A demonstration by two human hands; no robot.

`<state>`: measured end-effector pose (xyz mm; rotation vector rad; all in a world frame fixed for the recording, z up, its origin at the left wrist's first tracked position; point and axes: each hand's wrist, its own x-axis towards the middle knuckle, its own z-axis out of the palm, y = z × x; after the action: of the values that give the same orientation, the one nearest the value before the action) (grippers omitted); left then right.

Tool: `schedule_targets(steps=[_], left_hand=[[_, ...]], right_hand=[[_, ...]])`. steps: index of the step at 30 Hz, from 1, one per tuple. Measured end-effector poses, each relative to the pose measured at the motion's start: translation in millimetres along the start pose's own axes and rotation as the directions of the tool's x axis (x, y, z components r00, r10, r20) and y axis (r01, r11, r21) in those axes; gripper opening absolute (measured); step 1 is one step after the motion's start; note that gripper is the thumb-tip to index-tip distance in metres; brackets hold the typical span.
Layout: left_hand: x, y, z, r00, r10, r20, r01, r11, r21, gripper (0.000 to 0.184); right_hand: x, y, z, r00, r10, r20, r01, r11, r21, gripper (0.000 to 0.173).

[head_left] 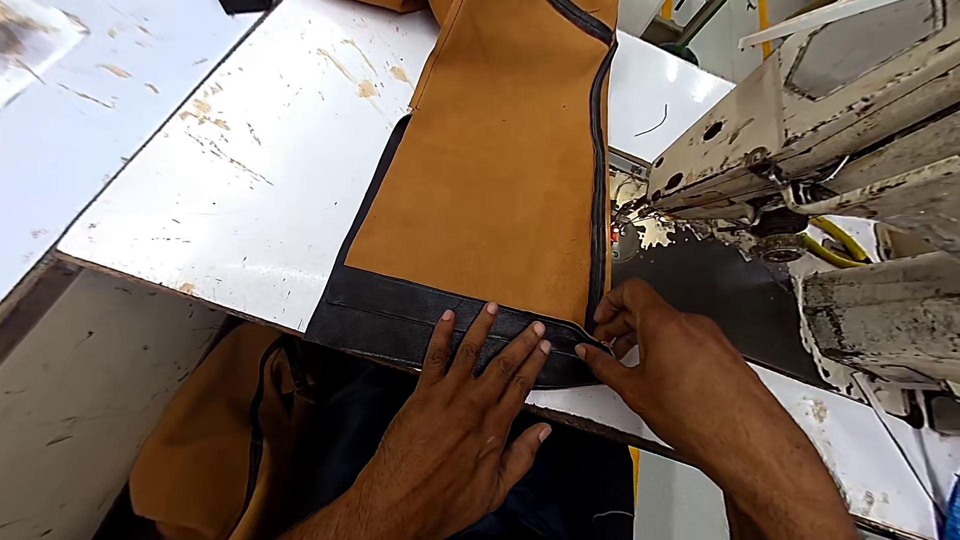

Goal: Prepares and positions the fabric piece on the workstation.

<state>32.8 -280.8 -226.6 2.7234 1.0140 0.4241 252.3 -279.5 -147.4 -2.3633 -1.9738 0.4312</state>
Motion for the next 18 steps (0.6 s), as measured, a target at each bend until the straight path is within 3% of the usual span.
schedule_targets(steps=[11, 18], left_hand=[[24.6, 23.1, 15.6, 0.998, 0.038, -0.051, -0.041, 0.998, -0.046, 0.059], [1.4, 0.4, 5.1, 0.993, -0.007, -0.12, 0.012, 0.999, 0.041, 0.056]], right_hand=[[4.2, 10.0, 5.8, 0.998, -0.049, -0.032, 0.049, 0.999, 0.024, 0.038], [5.9, 11.5, 5.6, 1.0, -0.025, -0.005, 0.025, 0.999, 0.045, 0.037]])
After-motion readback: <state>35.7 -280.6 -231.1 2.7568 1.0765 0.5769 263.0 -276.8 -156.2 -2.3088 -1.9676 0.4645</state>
